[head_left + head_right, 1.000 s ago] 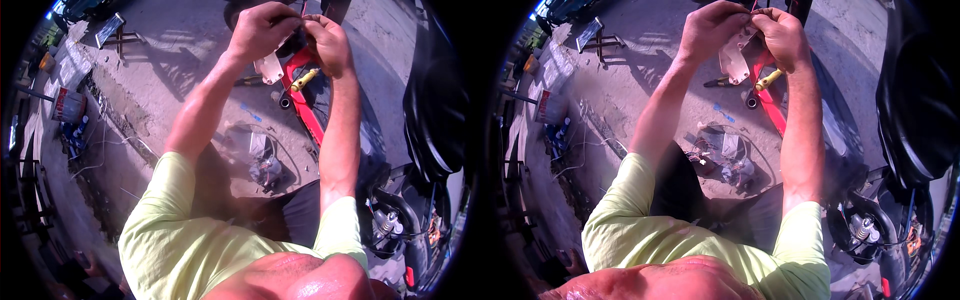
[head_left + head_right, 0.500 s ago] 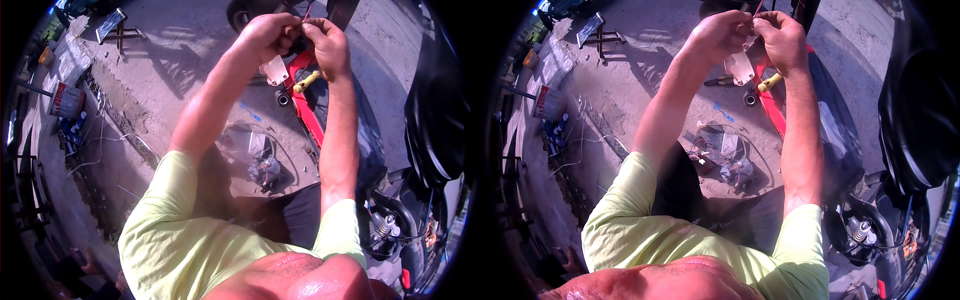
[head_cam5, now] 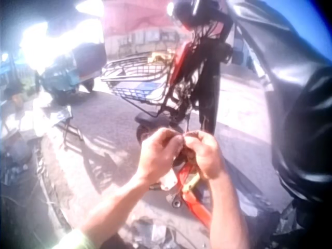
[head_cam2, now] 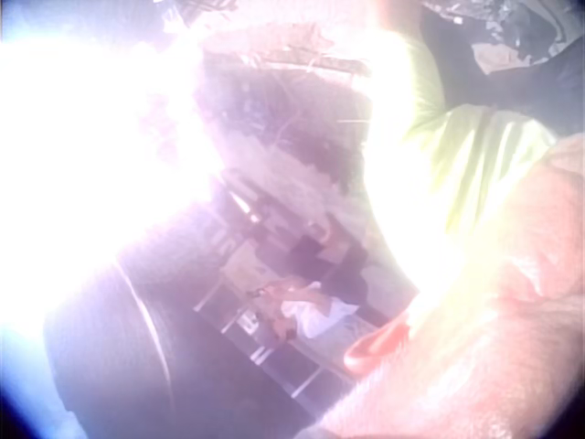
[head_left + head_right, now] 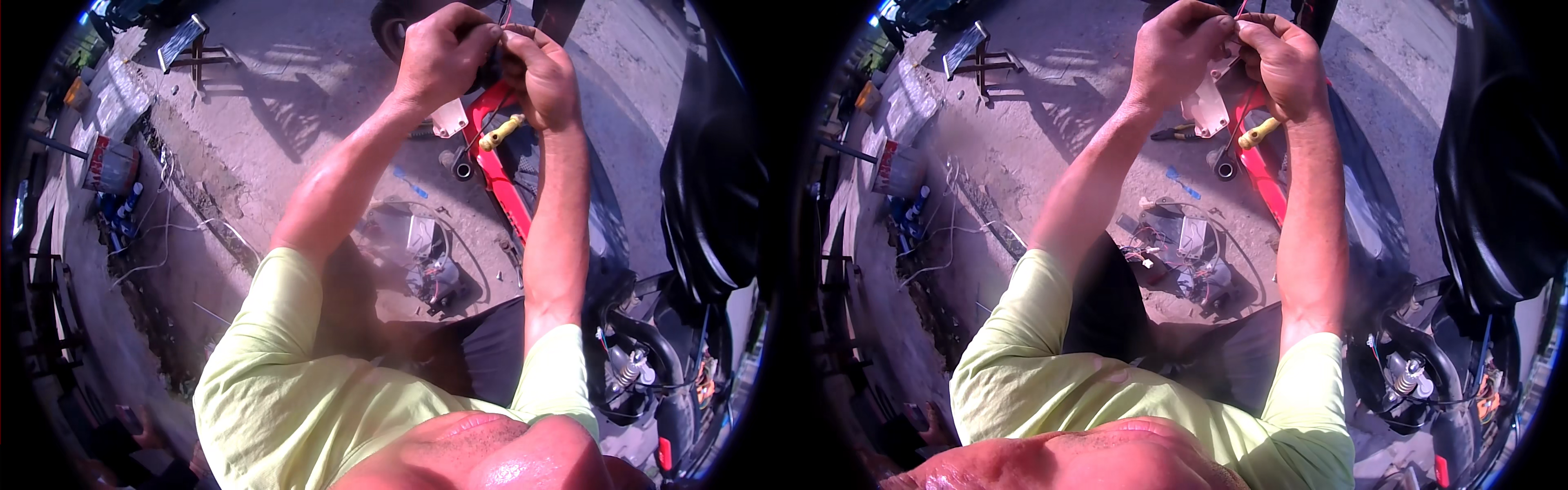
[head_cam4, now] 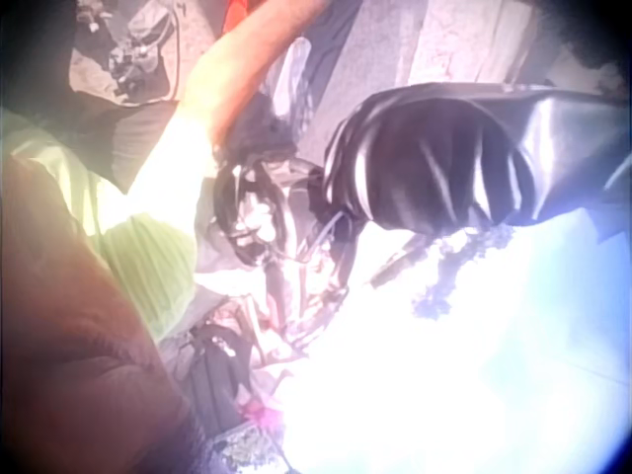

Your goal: The person repairs a moped by handling small electrical components and wires near the front panel and handlebars. The person then removes a handlebar grip, cleans it in a basin of water, and wipes it with a cloth.

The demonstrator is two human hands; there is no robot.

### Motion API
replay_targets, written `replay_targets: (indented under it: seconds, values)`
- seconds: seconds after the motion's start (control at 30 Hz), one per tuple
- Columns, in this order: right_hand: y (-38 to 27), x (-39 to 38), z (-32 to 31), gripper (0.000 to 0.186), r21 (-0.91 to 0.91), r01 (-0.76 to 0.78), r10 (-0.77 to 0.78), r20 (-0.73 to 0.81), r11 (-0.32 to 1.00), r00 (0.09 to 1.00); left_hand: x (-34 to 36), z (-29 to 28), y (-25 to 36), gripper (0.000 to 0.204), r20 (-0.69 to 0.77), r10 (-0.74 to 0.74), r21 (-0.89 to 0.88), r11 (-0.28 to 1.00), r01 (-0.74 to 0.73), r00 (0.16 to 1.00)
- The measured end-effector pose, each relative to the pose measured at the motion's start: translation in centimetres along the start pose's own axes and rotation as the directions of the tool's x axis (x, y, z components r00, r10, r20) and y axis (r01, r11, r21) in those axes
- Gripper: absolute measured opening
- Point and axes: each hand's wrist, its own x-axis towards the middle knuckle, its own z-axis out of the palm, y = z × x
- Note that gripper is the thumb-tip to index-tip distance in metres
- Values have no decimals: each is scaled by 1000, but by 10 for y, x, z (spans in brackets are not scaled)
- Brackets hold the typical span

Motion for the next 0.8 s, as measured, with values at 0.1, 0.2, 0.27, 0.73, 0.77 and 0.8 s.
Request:
replay_targets:
  seconds: [0.1, 0.2, 0.27, 0.73, 0.77, 0.8]
  values:
    - [5, 1, 6, 11, -72, 72, -76, -58, 995, 995, 0, 1, -7, 17, -9, -99, -63, 993, 98, 995]
    - [10, 1, 16, 11, -254, 161, -201, -143, 954, 969, 8, -2, -17, 18, 117, -362, -357, 854, 379, 925]
    - [6, -3, 22, 11, -209, 148, -184, -165, 967, 969, 9, -9, -13, 17, 223, -483, -491, 695, 526, 847]
    - [-4, -9, 29, 15, -317, 126, -182, -152, 940, 972, 21, -15, 17, 21, -112, 2, -332, 942, -40, 994]
    - [-4, -10, 29, 14, -330, 123, -182, -155, 936, 971, 22, -13, 15, 20, -112, -2, -353, 935, -38, 994]
    - [-4, -11, 30, 14, -343, 119, -182, -157, 932, 971, 22, -12, 13, 18, -124, 1, -296, 954, -38, 992]
